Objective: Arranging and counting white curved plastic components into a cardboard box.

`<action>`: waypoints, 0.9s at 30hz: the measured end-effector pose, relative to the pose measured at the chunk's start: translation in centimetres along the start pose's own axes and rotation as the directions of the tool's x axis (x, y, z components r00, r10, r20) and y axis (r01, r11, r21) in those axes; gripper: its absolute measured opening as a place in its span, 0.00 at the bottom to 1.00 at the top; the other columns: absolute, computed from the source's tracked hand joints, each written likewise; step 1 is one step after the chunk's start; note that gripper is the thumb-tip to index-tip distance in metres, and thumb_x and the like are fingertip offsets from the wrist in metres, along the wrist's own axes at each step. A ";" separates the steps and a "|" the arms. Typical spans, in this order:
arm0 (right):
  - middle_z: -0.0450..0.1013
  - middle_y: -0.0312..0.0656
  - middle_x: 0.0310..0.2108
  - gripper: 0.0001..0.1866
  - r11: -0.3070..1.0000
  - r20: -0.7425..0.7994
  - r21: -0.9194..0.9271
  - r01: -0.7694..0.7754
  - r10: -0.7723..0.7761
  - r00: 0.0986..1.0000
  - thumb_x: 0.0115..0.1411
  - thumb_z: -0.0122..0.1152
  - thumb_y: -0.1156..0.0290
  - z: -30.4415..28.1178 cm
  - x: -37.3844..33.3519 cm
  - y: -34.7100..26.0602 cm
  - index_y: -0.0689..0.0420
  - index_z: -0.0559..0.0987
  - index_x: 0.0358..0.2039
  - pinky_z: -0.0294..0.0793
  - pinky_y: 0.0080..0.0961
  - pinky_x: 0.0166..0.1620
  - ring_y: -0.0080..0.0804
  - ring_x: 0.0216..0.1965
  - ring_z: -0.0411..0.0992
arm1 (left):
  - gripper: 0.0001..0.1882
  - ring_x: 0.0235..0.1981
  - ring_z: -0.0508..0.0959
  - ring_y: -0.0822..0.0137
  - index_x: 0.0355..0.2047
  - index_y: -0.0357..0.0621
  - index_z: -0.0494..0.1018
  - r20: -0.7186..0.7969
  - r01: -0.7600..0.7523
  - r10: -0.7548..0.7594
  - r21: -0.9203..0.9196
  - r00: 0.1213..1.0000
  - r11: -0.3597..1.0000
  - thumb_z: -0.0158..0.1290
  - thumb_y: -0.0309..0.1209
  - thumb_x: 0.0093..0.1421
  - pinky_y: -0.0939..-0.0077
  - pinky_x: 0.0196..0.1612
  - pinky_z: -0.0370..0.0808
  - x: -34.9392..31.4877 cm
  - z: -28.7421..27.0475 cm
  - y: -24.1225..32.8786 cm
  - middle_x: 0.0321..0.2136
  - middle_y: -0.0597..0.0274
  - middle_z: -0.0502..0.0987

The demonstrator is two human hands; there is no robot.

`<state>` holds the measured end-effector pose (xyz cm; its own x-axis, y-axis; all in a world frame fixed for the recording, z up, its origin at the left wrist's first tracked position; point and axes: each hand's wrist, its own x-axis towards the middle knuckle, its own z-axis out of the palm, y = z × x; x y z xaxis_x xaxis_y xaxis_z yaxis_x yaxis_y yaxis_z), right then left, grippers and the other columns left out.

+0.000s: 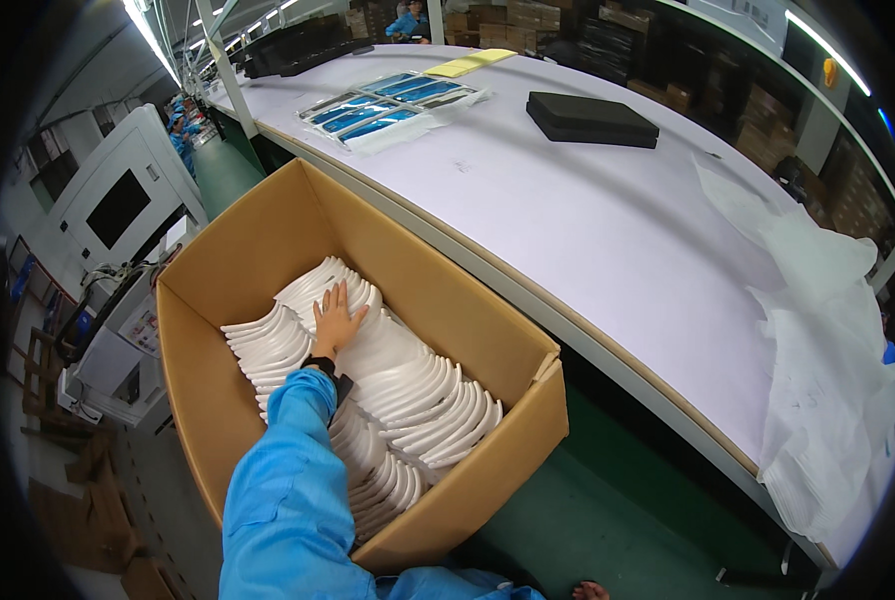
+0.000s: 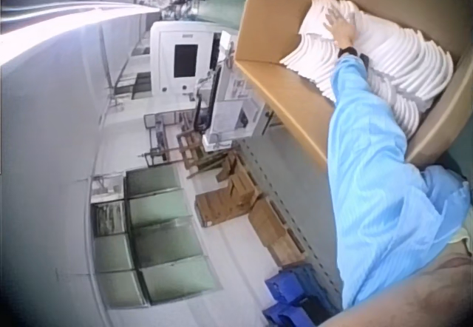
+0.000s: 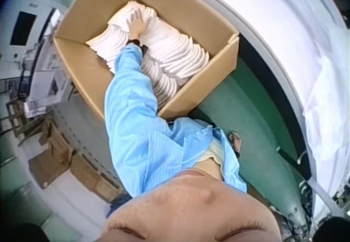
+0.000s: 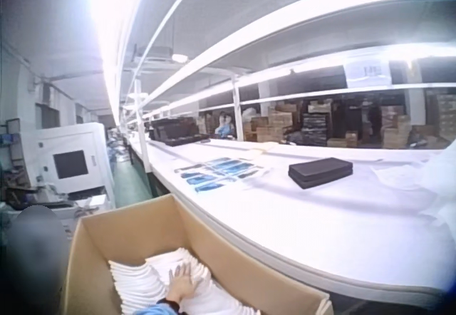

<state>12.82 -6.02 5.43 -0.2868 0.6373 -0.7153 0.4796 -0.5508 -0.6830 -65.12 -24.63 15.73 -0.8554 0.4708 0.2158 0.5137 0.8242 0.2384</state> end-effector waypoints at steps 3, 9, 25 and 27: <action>0.69 0.28 0.20 0.09 1.000 0.005 -0.006 0.007 -0.007 1.000 0.60 0.53 0.65 -0.4 -0.1 0.6 0.55 0.79 0.32 0.56 0.15 0.21 0.15 0.19 0.60 | 0.39 0.65 0.41 0.40 0.63 0.44 0.54 -0.129 0.243 -0.233 0.075 0.964 0.967 0.39 0.58 0.59 0.36 0.61 0.37 -1.5 1.1 1.4 0.64 0.44 0.46; 0.68 0.29 0.19 0.08 0.999 -0.050 0.037 -0.012 0.014 0.999 0.60 0.54 0.65 -0.3 0.3 1.1 0.54 0.79 0.31 0.55 0.15 0.21 0.15 0.18 0.59 | 0.42 0.65 0.34 0.38 0.64 0.49 0.51 0.032 0.301 -0.303 0.057 0.952 0.952 0.38 0.63 0.57 0.33 0.60 0.33 -1.0 -0.6 1.0 0.65 0.43 0.41; 0.76 0.39 0.25 0.09 0.997 -0.060 0.071 -0.038 0.042 0.997 0.62 0.52 0.67 -1.1 1.4 2.7 0.58 0.76 0.37 0.73 0.18 0.26 0.25 0.24 0.75 | 0.43 0.47 0.72 0.44 0.53 0.34 0.62 0.548 -0.142 0.127 -0.016 0.827 0.990 0.50 0.60 0.50 0.52 0.49 0.68 -10.3 -4.4 14.2 0.47 0.38 0.69; 0.76 0.39 0.26 0.09 0.996 -0.062 0.081 -0.023 0.028 0.998 0.62 0.52 0.68 -1.0 1.4 3.1 0.59 0.76 0.36 0.72 0.17 0.27 0.25 0.24 0.75 | 0.42 0.48 0.71 0.44 0.54 0.34 0.61 0.518 -0.160 0.157 -0.039 0.841 0.986 0.51 0.58 0.50 0.52 0.49 0.68 -11.4 -5.0 15.0 0.47 0.38 0.68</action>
<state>14.77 -6.30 2.41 -0.2215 0.6540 -0.7234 0.4173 -0.6069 -0.6764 -47.35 -19.25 21.61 -0.6728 0.6880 -0.2718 0.6459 0.7255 0.2376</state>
